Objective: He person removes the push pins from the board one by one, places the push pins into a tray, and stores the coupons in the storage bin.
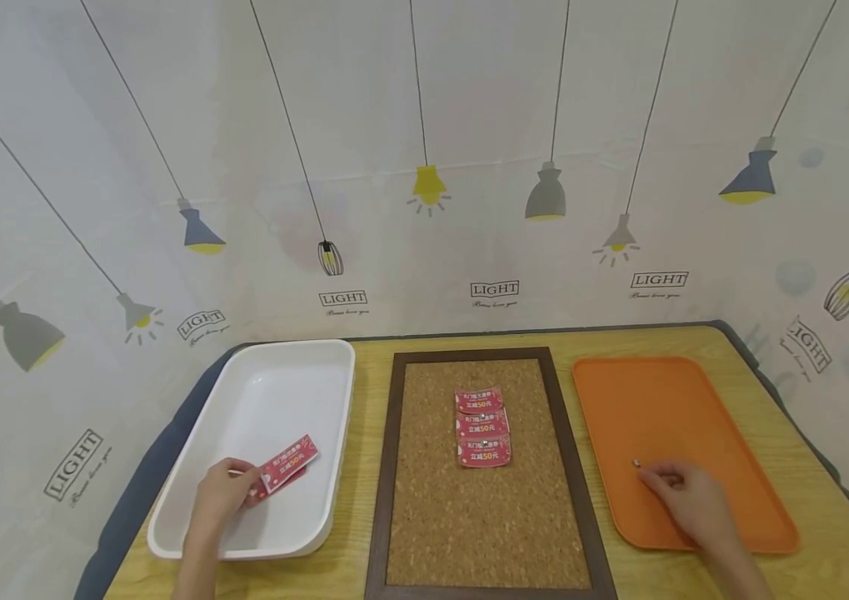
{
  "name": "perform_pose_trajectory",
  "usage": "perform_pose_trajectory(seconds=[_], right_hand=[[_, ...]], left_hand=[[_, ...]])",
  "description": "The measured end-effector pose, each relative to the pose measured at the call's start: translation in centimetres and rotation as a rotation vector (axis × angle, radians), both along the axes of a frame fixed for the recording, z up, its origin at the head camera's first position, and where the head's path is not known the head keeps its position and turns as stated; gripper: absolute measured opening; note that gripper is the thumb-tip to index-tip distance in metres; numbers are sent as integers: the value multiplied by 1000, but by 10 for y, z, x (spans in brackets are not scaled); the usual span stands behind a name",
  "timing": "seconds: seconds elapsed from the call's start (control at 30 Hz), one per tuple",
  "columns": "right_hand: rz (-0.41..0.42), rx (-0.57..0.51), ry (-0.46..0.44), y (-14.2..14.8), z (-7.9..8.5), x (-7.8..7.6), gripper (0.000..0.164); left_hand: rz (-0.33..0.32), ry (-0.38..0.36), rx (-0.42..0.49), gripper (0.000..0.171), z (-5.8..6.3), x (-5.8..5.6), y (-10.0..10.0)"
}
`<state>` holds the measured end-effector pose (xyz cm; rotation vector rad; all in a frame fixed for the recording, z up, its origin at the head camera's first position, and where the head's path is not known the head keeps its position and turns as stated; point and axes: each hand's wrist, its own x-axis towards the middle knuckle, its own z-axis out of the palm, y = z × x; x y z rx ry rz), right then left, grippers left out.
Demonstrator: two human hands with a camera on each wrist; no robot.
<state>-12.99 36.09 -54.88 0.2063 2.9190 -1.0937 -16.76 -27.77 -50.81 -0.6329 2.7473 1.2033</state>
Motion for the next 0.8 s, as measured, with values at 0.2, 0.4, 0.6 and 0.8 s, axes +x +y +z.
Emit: perform_pose_trajectory(seconds=[0.2, 0.4, 0.6, 0.8], right_hand=[[-26, -56, -33, 2, 1, 2, 50], [-50, -123, -65, 7, 3, 5, 58], [-69, -199, -36, 9, 6, 7, 56], [-76, -140, 33, 9, 14, 5, 51]], left_hand=[[9, -1, 7, 33, 5, 3, 0], [19, 30, 15, 32, 10, 7, 0], [17, 36, 4, 35, 12, 8, -1], [9, 114, 1, 33, 17, 8, 1]])
